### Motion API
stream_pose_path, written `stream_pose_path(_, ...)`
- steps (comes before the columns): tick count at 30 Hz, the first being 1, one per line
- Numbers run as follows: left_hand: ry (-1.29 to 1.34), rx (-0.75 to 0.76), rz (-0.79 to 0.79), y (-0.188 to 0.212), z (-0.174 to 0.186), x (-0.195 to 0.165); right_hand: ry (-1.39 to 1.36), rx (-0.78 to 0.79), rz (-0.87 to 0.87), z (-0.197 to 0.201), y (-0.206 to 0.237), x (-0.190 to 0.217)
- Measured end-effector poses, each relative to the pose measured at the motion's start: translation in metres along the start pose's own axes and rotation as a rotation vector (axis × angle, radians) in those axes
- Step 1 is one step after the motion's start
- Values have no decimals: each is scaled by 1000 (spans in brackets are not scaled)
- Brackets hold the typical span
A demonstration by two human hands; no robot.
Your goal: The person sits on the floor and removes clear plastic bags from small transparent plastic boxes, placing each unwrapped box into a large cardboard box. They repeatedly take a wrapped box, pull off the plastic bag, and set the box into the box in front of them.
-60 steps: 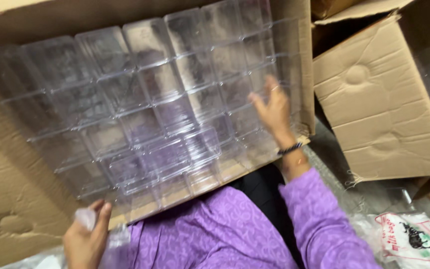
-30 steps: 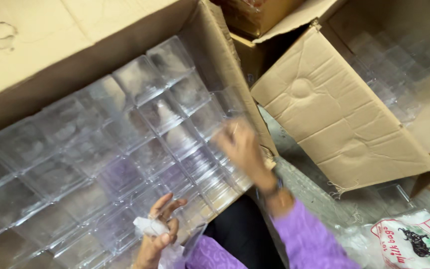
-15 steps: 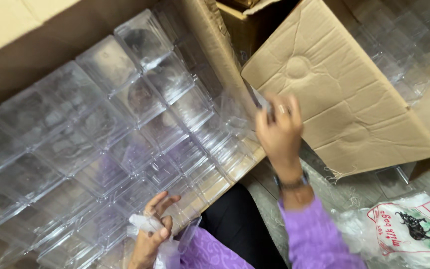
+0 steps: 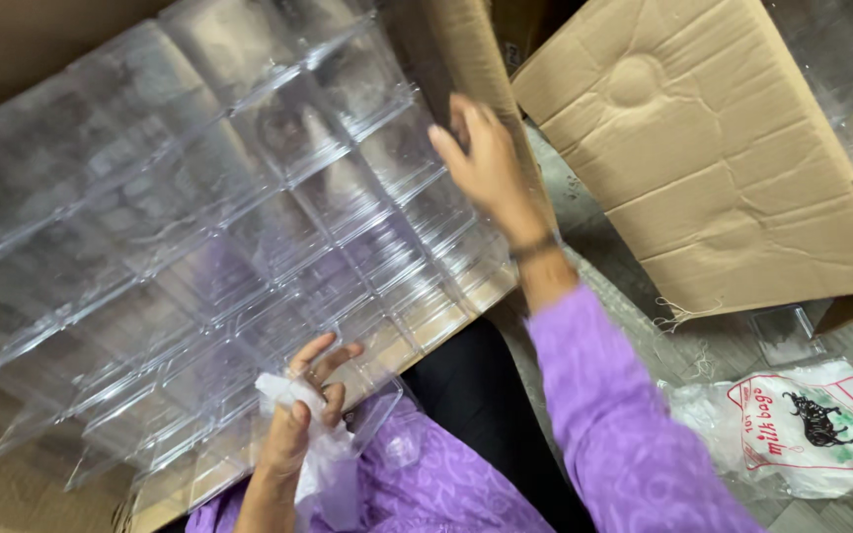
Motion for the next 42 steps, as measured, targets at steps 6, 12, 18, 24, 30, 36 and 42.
stream_pose_path(6, 64, 7, -37, 20, 18, -12, -113, 309, -385, -35, -37, -59)
stream_pose_path(12, 375, 70, -41, 26, 27, 4, -807, 231, -516, 40, 56, 62)
stream_pose_path(18, 211, 57, -121, 27, 14, 8, -849, 461, -745, -66, 182, 186)
stream_pose_path(24, 9, -166, -239, 66, 20, -29, -638, 694, -340, -78, 193, 248)
stream_pose_path(30, -234, -314, -318, 105, 34, -60, -711, 683, -490, -84, 203, 273)
stream_pose_path(36, -445, -268, -344, 130, 38, -79, -731, 741, -223, -85, 214, 315)
stream_pose_path(42, -560, -233, -400, 144, 38, -81, -926, 732, -283, -93, 228, 316)
Point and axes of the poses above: each hand's wrist, its own y-axis away from the middle knuckle, its own z-axis out of the back of the hand, x = y × z, the point moved 9 cm from there along -y, towards the middle knuckle, and after that the axes turned 3 degrees about y, right-handed, at the moved point
